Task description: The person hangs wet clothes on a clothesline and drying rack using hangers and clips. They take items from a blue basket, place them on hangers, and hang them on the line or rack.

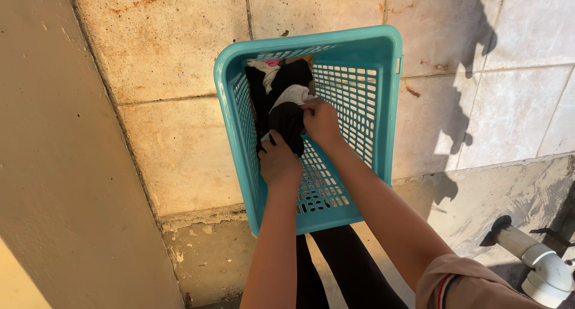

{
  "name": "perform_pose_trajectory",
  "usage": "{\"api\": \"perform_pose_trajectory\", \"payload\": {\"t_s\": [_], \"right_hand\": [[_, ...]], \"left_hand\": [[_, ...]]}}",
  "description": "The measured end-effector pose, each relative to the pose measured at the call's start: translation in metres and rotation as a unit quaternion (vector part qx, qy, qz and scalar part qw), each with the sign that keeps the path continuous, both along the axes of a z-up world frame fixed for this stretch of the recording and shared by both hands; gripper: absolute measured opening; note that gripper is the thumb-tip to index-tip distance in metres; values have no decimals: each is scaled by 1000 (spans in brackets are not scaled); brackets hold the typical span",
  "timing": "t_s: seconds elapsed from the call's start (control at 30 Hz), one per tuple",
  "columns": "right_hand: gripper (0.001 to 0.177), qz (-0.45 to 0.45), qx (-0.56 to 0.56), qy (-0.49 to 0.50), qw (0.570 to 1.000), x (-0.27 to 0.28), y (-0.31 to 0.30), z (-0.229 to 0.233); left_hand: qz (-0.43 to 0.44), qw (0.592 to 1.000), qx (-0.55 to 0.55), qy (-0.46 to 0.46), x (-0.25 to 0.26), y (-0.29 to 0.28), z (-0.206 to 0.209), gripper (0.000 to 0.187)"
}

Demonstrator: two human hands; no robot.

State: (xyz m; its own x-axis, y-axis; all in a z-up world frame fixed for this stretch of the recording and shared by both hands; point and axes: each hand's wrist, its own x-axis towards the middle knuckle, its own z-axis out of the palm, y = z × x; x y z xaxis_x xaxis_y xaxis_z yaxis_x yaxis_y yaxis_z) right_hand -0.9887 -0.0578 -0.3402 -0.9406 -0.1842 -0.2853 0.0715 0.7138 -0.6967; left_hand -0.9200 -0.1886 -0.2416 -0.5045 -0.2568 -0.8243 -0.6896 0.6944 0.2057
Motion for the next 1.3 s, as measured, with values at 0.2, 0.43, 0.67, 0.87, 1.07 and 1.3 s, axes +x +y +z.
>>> {"api": "perform_pose_trajectory", "payload": {"t_s": [0.2,0.43,0.67,0.87,1.07,1.3], "right_hand": [[20,-71,-75,-168,980,39,-2,152],[24,-170,-130,-346,913,52,19,142],[35,-214,-154,-412,872,22,19,68],[40,-113,-104,-316,936,26,25,-5],[28,112,94,-178,973,47,35,-109],[34,94,78,-125,985,25,39,-182]], "left_hand": [[71,986,95,120,-11,10,53,108],[-72,988,139,19,-2,16,11,126],[24,983,93,157,42,16,-62,30],[130,983,23,127,36,-6,-30,36],[111,987,2,113,22,0,-9,35],[152,977,34,145,22,11,-9,32]]}}
